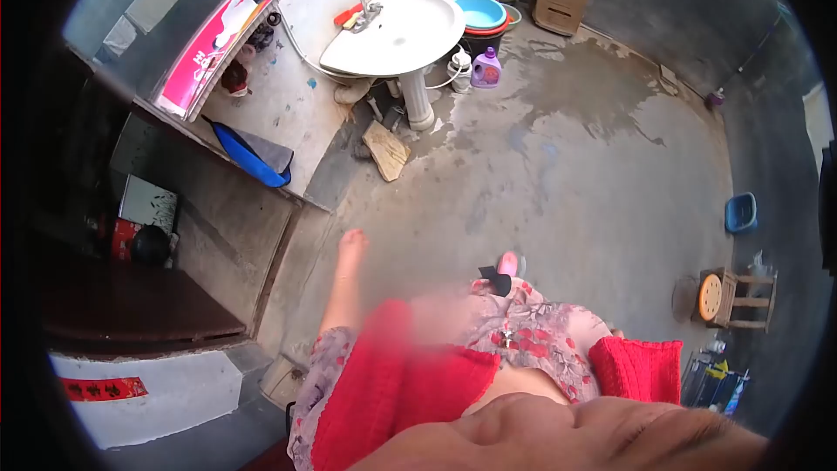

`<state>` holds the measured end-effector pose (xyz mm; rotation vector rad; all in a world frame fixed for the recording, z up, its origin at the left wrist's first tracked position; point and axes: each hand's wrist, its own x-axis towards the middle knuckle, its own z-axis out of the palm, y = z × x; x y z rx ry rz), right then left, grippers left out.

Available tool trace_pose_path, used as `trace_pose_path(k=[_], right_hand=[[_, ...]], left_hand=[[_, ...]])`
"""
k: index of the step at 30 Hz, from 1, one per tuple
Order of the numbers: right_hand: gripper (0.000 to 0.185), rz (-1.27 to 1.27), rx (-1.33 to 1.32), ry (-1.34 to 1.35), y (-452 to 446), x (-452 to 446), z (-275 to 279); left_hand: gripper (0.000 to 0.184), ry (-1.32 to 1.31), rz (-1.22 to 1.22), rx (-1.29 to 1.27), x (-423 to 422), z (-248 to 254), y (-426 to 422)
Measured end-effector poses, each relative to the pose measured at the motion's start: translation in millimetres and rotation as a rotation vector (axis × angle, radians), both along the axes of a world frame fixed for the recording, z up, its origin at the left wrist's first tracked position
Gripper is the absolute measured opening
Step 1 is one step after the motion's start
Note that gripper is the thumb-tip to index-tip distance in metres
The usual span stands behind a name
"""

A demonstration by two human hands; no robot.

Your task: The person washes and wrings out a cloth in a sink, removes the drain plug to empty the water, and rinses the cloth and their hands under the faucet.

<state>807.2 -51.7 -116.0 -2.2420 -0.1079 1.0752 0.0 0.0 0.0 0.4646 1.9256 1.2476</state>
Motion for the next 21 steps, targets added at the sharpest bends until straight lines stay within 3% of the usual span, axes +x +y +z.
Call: trace_pose_path(k=[4,8,11,17,21], right_hand=[[0.016,-0.17,0.068,0.057,100,-7,-2],[0.014,-0.19,0.194,0.122,273,-22,-8],[0.011,-0.059,0.322,0.238,416,-64,13],[0.011,0.329,0.674,0.447,683,-251,106],[0.018,0.65,0.795,0.605,779,-406,191]], left_hand=[[0.027,-0.028,-0.004,0.046,12,9,76],[0.028,-0.004,0.062,0.071,7,19,171],[0.03,0.001,0.103,0.06,3,33,221],[0.031,0.029,0.11,0.098,5,83,323],[0.031,-0.003,0.111,0.132,-8,104,380]])
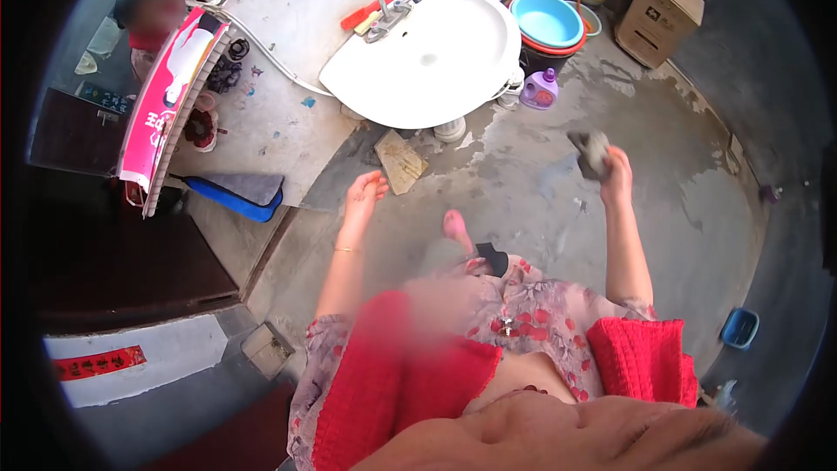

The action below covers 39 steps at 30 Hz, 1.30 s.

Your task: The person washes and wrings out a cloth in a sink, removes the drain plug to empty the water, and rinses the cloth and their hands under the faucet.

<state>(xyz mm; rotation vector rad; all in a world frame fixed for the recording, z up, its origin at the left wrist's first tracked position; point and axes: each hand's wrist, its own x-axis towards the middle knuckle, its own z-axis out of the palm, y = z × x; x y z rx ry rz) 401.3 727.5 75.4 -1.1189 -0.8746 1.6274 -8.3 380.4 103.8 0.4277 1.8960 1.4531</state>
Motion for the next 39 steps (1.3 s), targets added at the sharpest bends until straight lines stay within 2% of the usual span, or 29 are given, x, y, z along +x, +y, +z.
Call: trace_pose_path(k=[3,5,6,8,10,14,16,18,20,23,26,30,33,34,36,37,39], right_hand=[[0.038,0.298,0.114,0.079,36,-110,58],[0.055,0.404,0.158,0.132,40,-175,96],[0.058,0.489,0.198,0.206,60,-204,90],[0.058,0.468,0.193,0.146,80,-262,91],[0.057,0.416,0.17,0.043,108,-307,65],[0.048,0.492,0.096,-0.364,141,-353,21],[0.048,0.645,0.216,-0.486,150,-371,-12],[0.049,0.814,0.49,-0.816,148,-388,-46],[0.057,1.061,0.685,-1.017,126,-390,-39],[0.067,1.261,0.873,-1.272,111,-412,-69],[0.072,1.369,0.796,-1.413,114,-413,-89],[0.064,1.466,1.066,-1.38,147,-415,-102],[0.051,1.475,0.946,-1.114,186,-403,-113],[0.047,1.461,0.833,-1.032,197,-406,-114],[0.04,1.408,0.593,-0.883,216,-408,-111],[0.022,1.356,0.451,-0.848,224,-411,-99],[0.018,1.368,0.227,-0.724,247,-419,-72]], left_hand=[[0.031,-0.057,-0.01,0.104,-18,11,53],[0.031,-0.053,-0.037,0.132,-34,4,84],[0.031,-0.055,-0.048,0.151,-48,-3,107],[0.03,-0.054,-0.048,0.173,-73,-14,144],[0.03,-0.062,-0.029,0.112,-93,-19,170],[0.03,-0.045,-0.064,0.014,-128,-41,216],[0.032,0.129,-0.145,-0.021,-146,-69,235],[0.034,0.35,-0.236,-0.133,-148,-84,260],[0.047,0.467,-0.388,-0.144,-133,-96,281],[0.063,0.626,-0.504,-0.277,-114,-113,314],[0.076,0.696,-0.568,-0.504,-88,-124,331],[0.079,0.757,-0.555,-0.665,-76,-122,348],[0.076,0.706,-0.482,-0.655,-64,-123,361],[0.075,0.674,-0.46,-0.656,-63,-124,362],[0.071,0.676,-0.269,-0.644,-54,-137,362],[0.069,0.683,-0.171,-0.629,-52,-141,366],[0.064,0.628,-0.138,-0.67,-52,-137,366]])
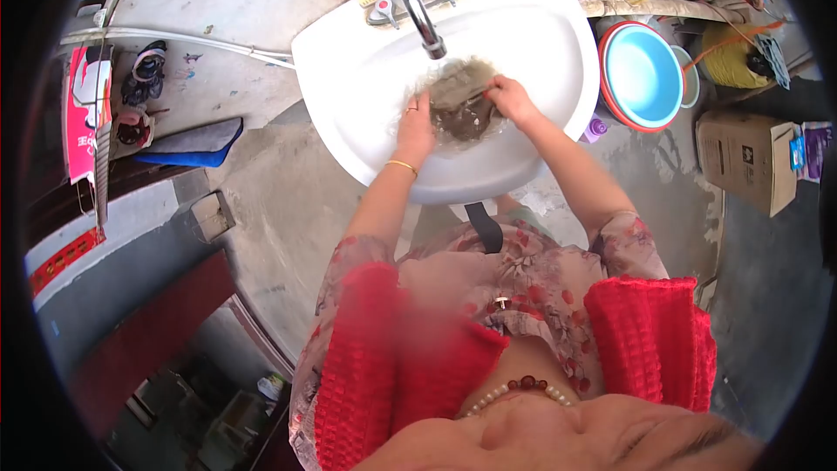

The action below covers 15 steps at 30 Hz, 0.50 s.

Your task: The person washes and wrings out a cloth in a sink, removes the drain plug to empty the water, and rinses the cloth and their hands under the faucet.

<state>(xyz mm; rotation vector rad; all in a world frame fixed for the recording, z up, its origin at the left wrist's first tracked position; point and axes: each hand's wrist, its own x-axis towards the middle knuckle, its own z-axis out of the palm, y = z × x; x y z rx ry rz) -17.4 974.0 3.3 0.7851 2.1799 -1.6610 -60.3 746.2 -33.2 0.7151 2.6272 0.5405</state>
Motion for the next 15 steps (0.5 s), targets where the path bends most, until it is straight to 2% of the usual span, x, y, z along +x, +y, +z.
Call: trace_pose_path(k=[2,4,5,7,9,10,13,15], right_hand=[[0.01,-0.08,-0.215,-0.005,21,5,23],[0.008,-0.083,-0.235,0.057,38,-2,30],[0.007,-0.088,-0.248,0.089,45,-5,28],[0.011,-0.011,-0.078,0.077,56,-8,15],[0.014,-0.008,0.018,0.048,59,0,-5],[0.018,-0.025,-0.051,-0.102,49,4,20],[0.019,-0.17,-0.419,-0.057,14,9,8],[0.018,-0.116,-0.502,0.038,-15,20,20]], left_hand=[[0.056,-0.027,0.073,0.051,13,-1,2],[0.046,-0.025,0.17,0.151,13,-11,1],[0.042,-0.11,0.25,0.214,12,-12,2],[0.034,-0.28,0.407,0.34,10,-17,2],[0.031,-0.312,0.473,0.405,16,-27,4],[0.03,-0.332,0.506,0.434,17,-32,6],[0.027,-0.269,0.398,0.228,15,-13,19],[0.024,-0.26,0.355,0.194,22,-21,29]])
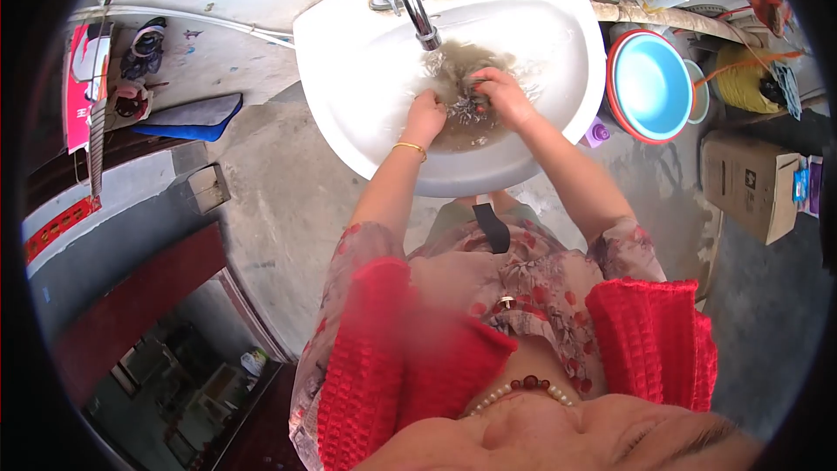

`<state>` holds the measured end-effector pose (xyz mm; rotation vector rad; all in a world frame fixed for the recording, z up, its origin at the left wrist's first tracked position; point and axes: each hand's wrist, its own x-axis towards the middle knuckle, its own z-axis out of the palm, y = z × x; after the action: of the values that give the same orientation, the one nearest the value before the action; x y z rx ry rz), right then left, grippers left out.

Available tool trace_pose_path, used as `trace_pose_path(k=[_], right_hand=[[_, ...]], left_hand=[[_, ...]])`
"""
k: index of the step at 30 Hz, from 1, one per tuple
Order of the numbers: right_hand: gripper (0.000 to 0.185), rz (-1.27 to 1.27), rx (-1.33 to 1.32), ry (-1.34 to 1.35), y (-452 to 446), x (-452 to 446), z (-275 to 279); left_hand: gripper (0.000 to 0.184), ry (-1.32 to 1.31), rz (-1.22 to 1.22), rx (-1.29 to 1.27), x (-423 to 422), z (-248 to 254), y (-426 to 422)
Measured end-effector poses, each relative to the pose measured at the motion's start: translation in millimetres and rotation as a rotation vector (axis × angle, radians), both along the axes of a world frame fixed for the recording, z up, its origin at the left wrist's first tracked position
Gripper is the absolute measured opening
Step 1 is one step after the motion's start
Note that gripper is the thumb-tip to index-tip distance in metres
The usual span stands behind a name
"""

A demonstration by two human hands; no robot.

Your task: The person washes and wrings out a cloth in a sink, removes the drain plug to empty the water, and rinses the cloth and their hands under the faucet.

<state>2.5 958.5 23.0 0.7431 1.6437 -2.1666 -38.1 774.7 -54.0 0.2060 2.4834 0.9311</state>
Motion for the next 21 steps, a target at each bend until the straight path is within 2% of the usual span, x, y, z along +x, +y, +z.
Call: trace_pose_path(k=[1,3,4,6,8,10,11,12,13,15,16,19,21], right_hand=[[0.019,0.046,-0.017,0.036,-13,0,10],[0.022,0.141,-0.049,0.107,-36,2,31],[0.018,0.227,0.024,0.149,-46,2,38],[0.02,0.376,0.327,0.435,-64,-3,16],[0.023,0.343,0.531,0.432,-63,2,8],[0.025,0.293,0.7,0.38,-55,-14,2],[0.026,0.258,0.771,0.336,-45,-22,-2],[0.027,0.149,0.698,0.241,-29,-25,-8],[0.027,0.052,0.732,0.166,-11,-29,-4],[0.032,0.033,1.131,0.199,24,-18,-3],[0.041,0.132,1.273,0.089,31,-14,4],[0.053,0.318,1.396,0.065,23,2,-4],[0.059,0.519,1.406,0.097,8,18,-18]], left_hand=[[0.022,0.0,-0.022,-0.016,-3,-4,4],[0.021,0.0,-0.113,0.269,-3,-36,4],[0.02,0.049,-0.155,0.329,-2,-28,6],[0.02,0.144,-0.242,0.447,-2,-10,11],[0.022,0.51,-0.321,0.53,5,-18,24],[0.026,0.504,-0.328,0.412,2,-17,19],[0.028,0.32,-0.299,0.259,2,-1,12],[0.031,0.138,-0.27,0.107,1,10,9],[0.042,-0.068,-0.027,0.313,-2,-11,9],[0.045,-0.056,0.061,0.324,1,17,5],[0.047,-0.057,0.107,0.324,1,26,2],[0.054,0.237,-0.199,0.233,1,14,7],[0.056,0.301,-0.294,0.131,22,16,23]])
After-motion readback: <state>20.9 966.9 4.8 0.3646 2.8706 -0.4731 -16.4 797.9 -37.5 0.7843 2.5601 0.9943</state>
